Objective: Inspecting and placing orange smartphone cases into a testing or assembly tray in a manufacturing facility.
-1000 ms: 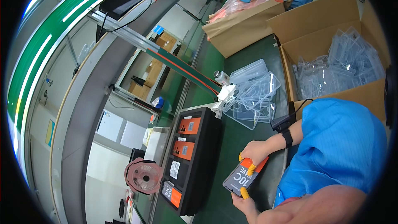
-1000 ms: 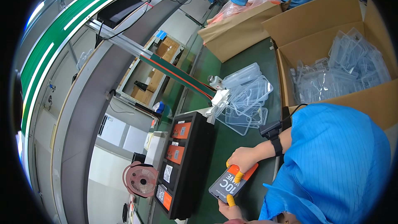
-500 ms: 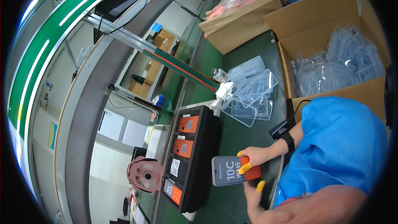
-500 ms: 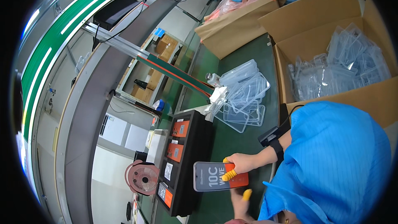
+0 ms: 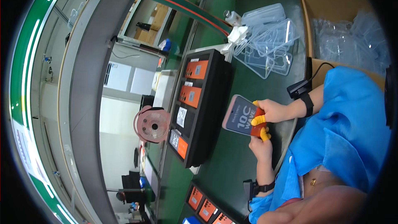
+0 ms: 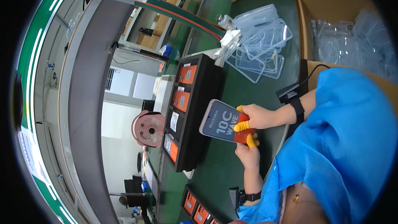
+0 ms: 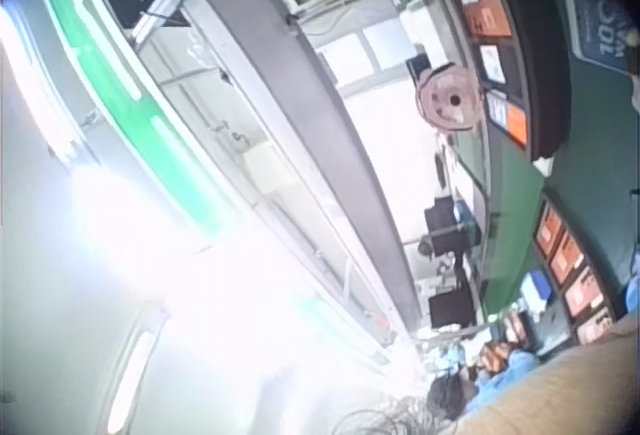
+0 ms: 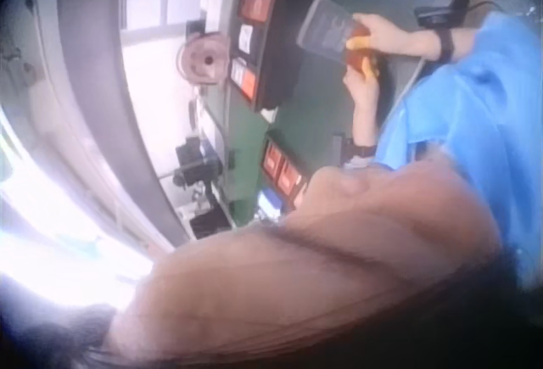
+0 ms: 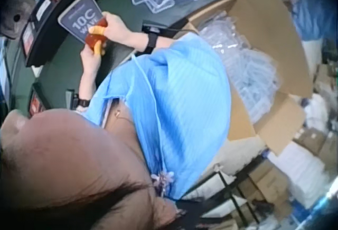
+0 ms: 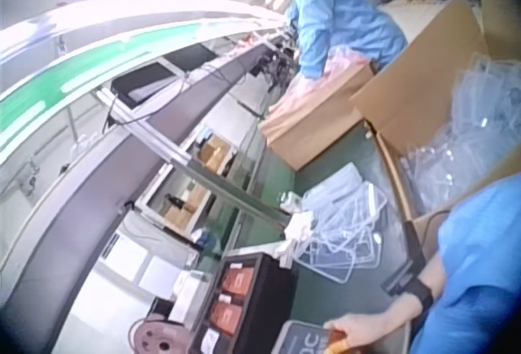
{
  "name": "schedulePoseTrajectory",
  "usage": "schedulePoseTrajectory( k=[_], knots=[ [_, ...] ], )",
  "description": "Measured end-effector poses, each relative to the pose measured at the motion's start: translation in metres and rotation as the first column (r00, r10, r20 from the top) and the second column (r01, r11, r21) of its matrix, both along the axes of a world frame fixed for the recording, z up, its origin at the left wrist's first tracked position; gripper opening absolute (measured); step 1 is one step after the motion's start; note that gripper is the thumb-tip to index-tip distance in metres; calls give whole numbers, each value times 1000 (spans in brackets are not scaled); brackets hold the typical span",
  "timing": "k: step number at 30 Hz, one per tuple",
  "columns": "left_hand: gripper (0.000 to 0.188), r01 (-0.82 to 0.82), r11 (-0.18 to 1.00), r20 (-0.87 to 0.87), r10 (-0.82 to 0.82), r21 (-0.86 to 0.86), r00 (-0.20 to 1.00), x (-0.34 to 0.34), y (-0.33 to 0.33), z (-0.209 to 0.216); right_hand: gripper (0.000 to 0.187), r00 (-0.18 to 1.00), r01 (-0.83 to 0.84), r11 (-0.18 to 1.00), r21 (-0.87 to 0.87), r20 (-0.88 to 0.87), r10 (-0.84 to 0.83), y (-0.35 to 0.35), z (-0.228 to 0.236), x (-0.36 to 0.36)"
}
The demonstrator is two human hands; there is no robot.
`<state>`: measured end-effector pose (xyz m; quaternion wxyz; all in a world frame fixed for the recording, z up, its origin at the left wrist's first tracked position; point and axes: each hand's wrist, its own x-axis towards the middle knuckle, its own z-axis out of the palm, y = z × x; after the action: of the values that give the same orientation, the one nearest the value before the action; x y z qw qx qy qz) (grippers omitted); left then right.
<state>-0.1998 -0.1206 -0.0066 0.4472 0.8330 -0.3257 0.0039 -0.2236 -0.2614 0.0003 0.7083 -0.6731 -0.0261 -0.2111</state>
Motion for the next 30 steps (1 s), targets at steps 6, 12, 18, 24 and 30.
schedulePoseTrajectory(
  k=[6, 12, 18, 24, 30],
  knots=[
    [23, 127, 945, -383, -242, -302, 891, 18, 8, 13, 51, 957, 217, 916, -338, 258, -132, -8, 1, -7],
    [27, -218, 813, -499, -100, -540, 861, 118, 45, 108, 54, 950, 303, 791, -532, 236, -206, -49, 0, -35],
    [22, -442, 897, -756, 284, -8, 590, 252, 81, 133, 41, 791, 575, 356, -737, 389, -472, -115, 6, -35],
    [33, -277, 89, 255, 201, 957, 946, 253, 35, 146, 44, 763, 500, 319, -805, 236, -601, -160, 13, -44],
    [57, -500, 579, 540, 119, 644, 833, 222, -35, 136, 50, 758, 498, 222, -838, 296, -581, -183, 21, -6]
  ],
)
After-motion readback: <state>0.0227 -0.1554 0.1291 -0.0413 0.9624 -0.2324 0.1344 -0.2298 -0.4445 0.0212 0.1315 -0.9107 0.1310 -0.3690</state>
